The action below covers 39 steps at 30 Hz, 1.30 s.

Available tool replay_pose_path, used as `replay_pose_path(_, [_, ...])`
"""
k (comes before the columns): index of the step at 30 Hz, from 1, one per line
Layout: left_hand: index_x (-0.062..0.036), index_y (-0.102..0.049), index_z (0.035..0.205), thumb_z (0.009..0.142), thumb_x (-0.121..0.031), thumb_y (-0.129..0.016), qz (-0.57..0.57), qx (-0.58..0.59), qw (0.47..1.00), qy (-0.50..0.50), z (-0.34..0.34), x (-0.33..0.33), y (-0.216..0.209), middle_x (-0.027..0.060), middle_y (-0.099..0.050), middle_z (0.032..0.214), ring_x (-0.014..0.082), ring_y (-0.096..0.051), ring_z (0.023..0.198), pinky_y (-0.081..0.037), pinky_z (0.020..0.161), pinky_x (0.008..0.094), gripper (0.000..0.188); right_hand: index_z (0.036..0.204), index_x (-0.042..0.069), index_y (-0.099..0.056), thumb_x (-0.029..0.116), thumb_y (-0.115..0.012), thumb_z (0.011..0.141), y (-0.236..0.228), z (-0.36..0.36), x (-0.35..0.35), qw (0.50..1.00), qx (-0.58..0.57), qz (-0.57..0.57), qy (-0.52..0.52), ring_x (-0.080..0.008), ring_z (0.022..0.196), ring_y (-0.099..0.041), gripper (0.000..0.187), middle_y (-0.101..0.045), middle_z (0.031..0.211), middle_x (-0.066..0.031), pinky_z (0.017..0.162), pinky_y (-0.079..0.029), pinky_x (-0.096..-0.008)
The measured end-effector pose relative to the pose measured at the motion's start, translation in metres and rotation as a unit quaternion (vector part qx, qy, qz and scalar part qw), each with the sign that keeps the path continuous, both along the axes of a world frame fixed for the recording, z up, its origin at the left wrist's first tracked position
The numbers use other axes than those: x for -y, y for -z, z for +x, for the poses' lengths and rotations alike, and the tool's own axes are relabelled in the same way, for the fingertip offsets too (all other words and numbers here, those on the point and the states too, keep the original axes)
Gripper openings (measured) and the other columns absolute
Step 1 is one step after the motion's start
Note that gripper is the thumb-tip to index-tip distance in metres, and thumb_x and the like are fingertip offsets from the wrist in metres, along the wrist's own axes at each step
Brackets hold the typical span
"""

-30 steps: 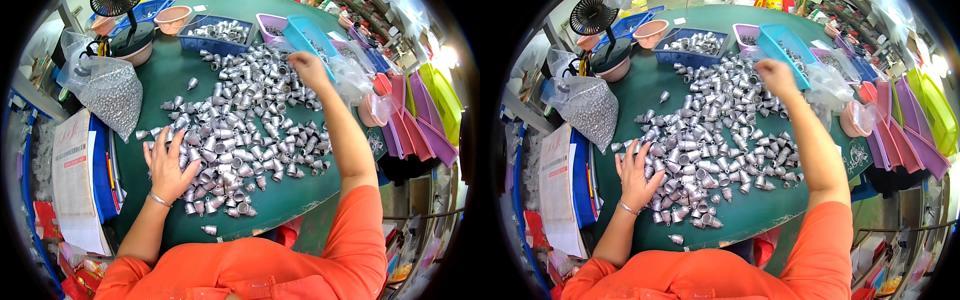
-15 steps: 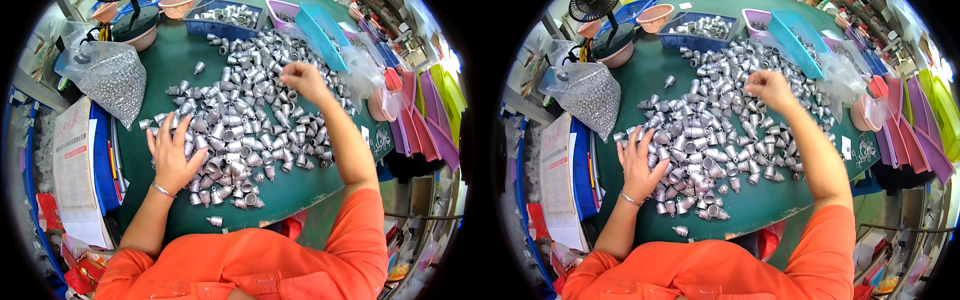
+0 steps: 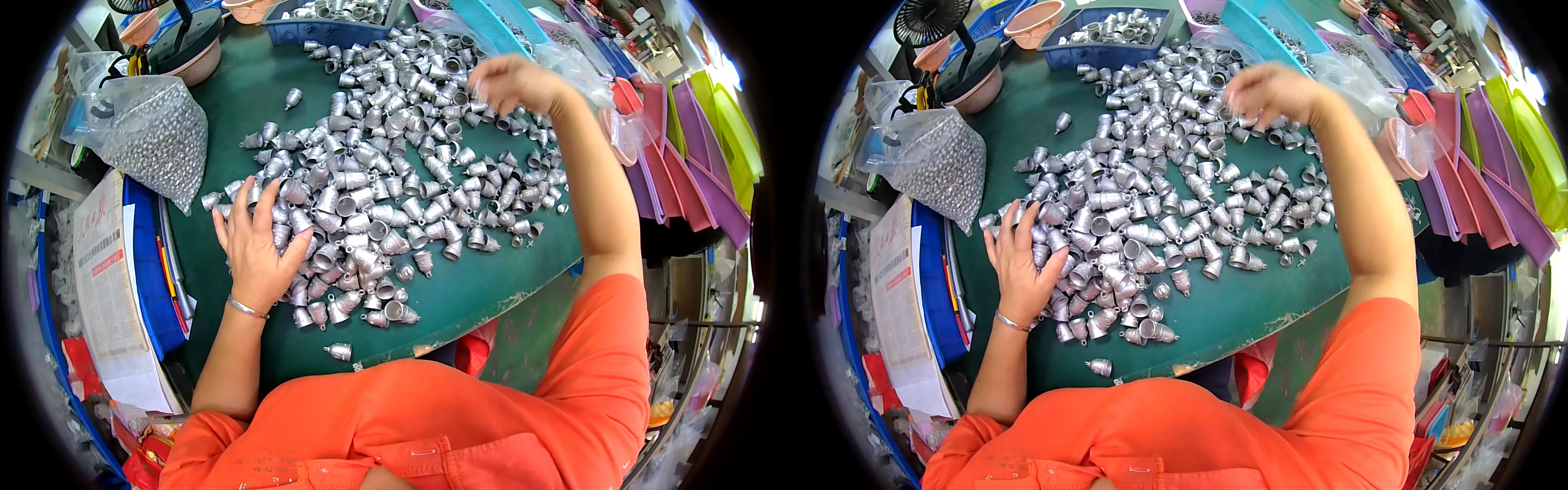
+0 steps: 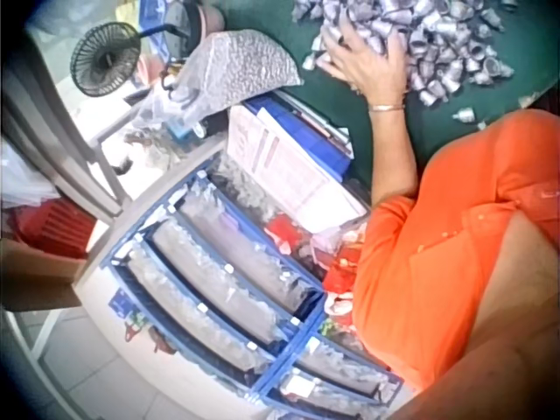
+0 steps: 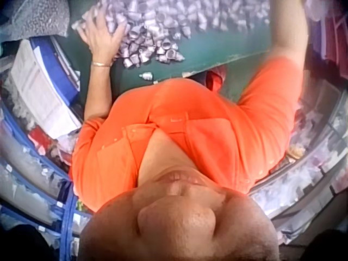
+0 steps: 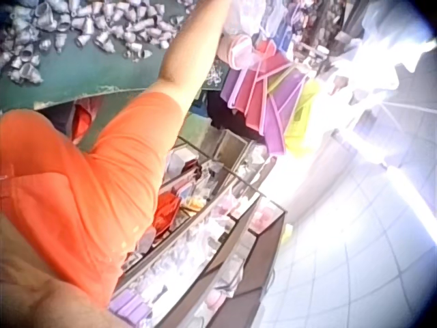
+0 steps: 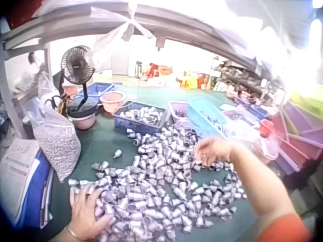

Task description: The person sits on the floor and sorts a large pile of small silver metal bells on a green table. They pick up the bells by hand, inspect them, and place them into a separate pile.

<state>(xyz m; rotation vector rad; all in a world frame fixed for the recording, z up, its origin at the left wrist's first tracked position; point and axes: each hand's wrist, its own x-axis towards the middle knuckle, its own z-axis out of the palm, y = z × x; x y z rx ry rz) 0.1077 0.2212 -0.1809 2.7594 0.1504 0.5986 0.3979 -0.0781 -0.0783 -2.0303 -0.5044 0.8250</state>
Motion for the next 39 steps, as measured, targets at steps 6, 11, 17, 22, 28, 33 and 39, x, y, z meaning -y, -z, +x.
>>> replay_pose_path(6, [-0.0129, -0.041, 0.131, 0.074, -0.040, -0.061, 0.001, -0.013, 1.000, 0.007, 0.001, 0.002, -0.002, 0.0154, -0.035, 0.135, 0.0334, -0.033, 0.125, -0.007, 0.105, 0.0563, 0.066, 0.089, 0.004, -0.065, 0.010, -0.067, 0.070, 0.064, -0.049, -0.012, 0.941, 0.252, -0.192, -0.116, -0.0211, 0.067, -0.062, 0.019, -0.065, 0.077, -0.0106, 0.062, -0.049, -0.0337])
replay_pose_path(11, [-0.0132, -0.041, 0.131, 0.074, -0.041, -0.061, 0.005, -0.013, 1.000, 0.004, 0.000, 0.002, -0.001, 0.0155, -0.035, 0.135, 0.0335, -0.033, 0.125, -0.007, 0.105, 0.0564, 0.066, 0.085, 0.001, -0.060, 0.006, -0.069, 0.068, 0.079, -0.074, -0.010, 0.918, 0.362, -0.159, -0.041, -0.0215, 0.067, -0.059, 0.020, -0.062, 0.075, -0.0107, 0.064, -0.047, -0.0331])
replay_pose_path(17, [-0.0146, -0.043, 0.130, 0.072, -0.041, -0.064, -0.001, 0.005, 1.000, 0.011, 0.002, 0.000, 0.000, 0.0163, -0.036, 0.134, 0.0338, -0.037, 0.122, -0.009, 0.104, 0.0576, 0.067, 0.096, -0.002, -0.060, 0.002, -0.064, 0.071, 0.080, -0.079, 0.001, 0.965, 0.246, -0.086, -0.015, -0.0090, 0.064, -0.051, 0.025, -0.058, 0.071, -0.0017, 0.060, -0.043, -0.0249])
replay_pose_path(22, [-0.0153, -0.044, 0.129, 0.070, -0.040, -0.066, -0.005, 0.012, 1.000, 0.009, 0.001, 0.001, -0.001, 0.0168, -0.036, 0.133, 0.0343, -0.038, 0.121, -0.010, 0.103, 0.0582, 0.068, 0.096, 0.004, -0.063, 0.000, -0.060, 0.077, 0.058, -0.070, 0.010, 0.990, 0.098, -0.045, 0.093, -0.0051, 0.065, -0.052, 0.019, -0.059, 0.078, 0.0003, 0.052, -0.045, -0.0218])
replay_pose_path(28, [-0.0150, -0.043, 0.129, 0.070, -0.040, -0.067, -0.006, 0.008, 1.000, 0.010, 0.001, -0.001, 0.000, 0.0170, -0.036, 0.132, 0.0345, -0.038, 0.121, -0.011, 0.103, 0.0583, 0.069, 0.101, 0.003, -0.060, -0.003, -0.063, 0.071, 0.069, -0.076, -0.001, 0.929, 0.354, -0.087, -0.072, -0.0200, 0.080, -0.057, 0.031, -0.057, 0.097, -0.0094, 0.072, -0.047, -0.0298])
replay_pose_path(33, [-0.0145, -0.043, 0.129, 0.070, -0.040, -0.067, -0.001, 0.016, 1.000, 0.013, 0.002, 0.000, 0.000, 0.0172, -0.036, 0.132, 0.0343, -0.038, 0.120, -0.012, 0.103, 0.0580, 0.069, 0.084, 0.001, -0.059, -0.001, -0.067, 0.070, 0.079, -0.079, -0.003, 0.933, 0.344, -0.104, -0.032, -0.0153, 0.070, -0.056, 0.016, -0.056, 0.085, -0.0063, 0.063, -0.047, -0.0279])
replay_pose_path(39, [-0.0149, -0.043, 0.129, 0.070, -0.041, -0.066, -0.002, 0.010, 1.000, 0.007, 0.000, 0.000, -0.001, 0.0171, -0.036, 0.132, 0.0342, -0.039, 0.120, -0.012, 0.103, 0.0580, 0.068, 0.085, 0.004, -0.060, 0.007, -0.062, 0.080, 0.046, -0.073, 0.002, 0.990, 0.056, 0.056, 0.119, -0.0052, 0.062, -0.053, 0.006, -0.059, 0.075, 0.0015, 0.051, -0.043, -0.0205])
